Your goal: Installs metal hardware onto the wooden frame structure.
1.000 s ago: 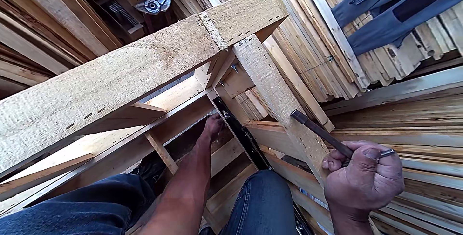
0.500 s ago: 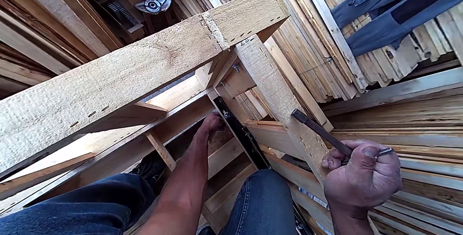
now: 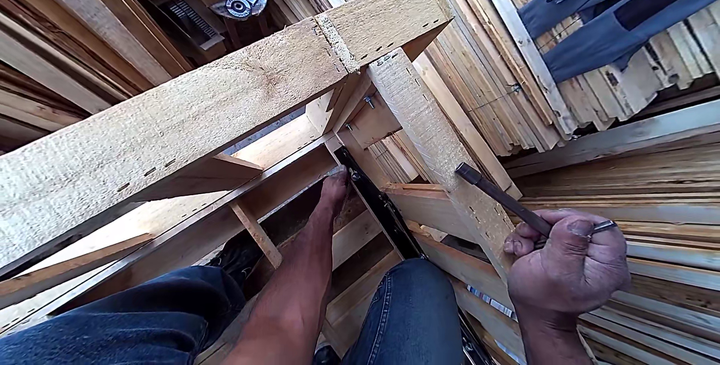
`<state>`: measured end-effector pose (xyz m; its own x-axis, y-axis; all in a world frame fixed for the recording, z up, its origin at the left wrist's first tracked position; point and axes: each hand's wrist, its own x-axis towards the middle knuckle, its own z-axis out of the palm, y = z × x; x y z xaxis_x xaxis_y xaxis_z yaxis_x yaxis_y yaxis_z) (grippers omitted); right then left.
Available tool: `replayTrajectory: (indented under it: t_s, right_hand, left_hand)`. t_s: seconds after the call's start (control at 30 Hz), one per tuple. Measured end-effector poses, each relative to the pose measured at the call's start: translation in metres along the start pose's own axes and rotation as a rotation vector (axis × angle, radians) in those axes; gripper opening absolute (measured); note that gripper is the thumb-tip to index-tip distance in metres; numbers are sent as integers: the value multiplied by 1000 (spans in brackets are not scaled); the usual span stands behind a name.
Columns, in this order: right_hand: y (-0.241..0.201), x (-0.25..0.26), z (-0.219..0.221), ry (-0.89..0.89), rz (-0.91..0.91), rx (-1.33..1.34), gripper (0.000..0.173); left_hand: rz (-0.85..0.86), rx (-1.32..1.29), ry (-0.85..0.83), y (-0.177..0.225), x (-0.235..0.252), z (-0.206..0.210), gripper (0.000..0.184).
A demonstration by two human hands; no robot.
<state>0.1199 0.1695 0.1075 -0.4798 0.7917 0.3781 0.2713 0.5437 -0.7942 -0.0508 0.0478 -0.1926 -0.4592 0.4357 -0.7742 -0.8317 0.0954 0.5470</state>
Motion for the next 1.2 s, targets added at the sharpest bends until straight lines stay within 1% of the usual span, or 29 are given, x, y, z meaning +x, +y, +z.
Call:
replayTrajectory:
  t_s: [0.1,0.17,0.23,0.3,0.37,0.43,0.53,0.6,0.63,0.7,0.73,0.77,0.83,0.87,0.9,0.97,1.2]
  right_hand:
    - [0,2,0,0,3,11,29]
    - [0,1,1,6,9,7,29]
    - [-2,1,1,19,11,-1,30]
    - [-9,-2,1,15,-28,-12,29]
    - [-27,-16,6,-17,-122,-63,26]
    - [-42,-35,17,-99,-233,-189,26]
    - [-47,-54,45,-243,-436,-442,25]
    - [-44,-58,67,-335,-523,-509,22]
    - [-43,-57,76,-382,-535,-506,23]
    - [-40,-55,94,-480,-508,-510,29]
    - [-36,-55,104,-538,-471,-546,29]
    - [-30,-54,113,-614,-416,-611,26]
    - [-17,-46,132,-832,-258,-825,18]
    - [-9,-41,141,-942,-188,-932,17]
    - [0,-37,149,-1022,-156,-1004,17]
    - [16,-32,159,-1090,-189,-1061,16]
    - [39,-34,172,-1133,-394,-1136,11]
  left_hand:
    - [17,89,55,11,-15,12,64]
    - [-13,133,84,17,-19,17,72]
    - [-21,296,73,19,-14,16,75]
    - [-25,412,50,18,-6,14,74]
    - [-68,421,39,21,-3,13,73]
    - [-103,425,16,25,-2,10,72]
    - [-98,459,-19,24,5,7,72]
    - [-119,420,-37,24,3,6,70]
    - [-119,427,-50,26,2,5,69]
    - [-92,489,-72,30,2,3,66]
    - [-83,509,-78,32,1,1,65]
    - [-80,515,-81,32,0,1,65]
    - [-90,477,-94,31,3,1,67]
    - [-89,458,-98,29,5,1,67]
    - [-87,445,-102,27,7,1,68]
    - [-89,450,-106,25,10,2,68]
    - [-116,443,-104,35,0,2,66]
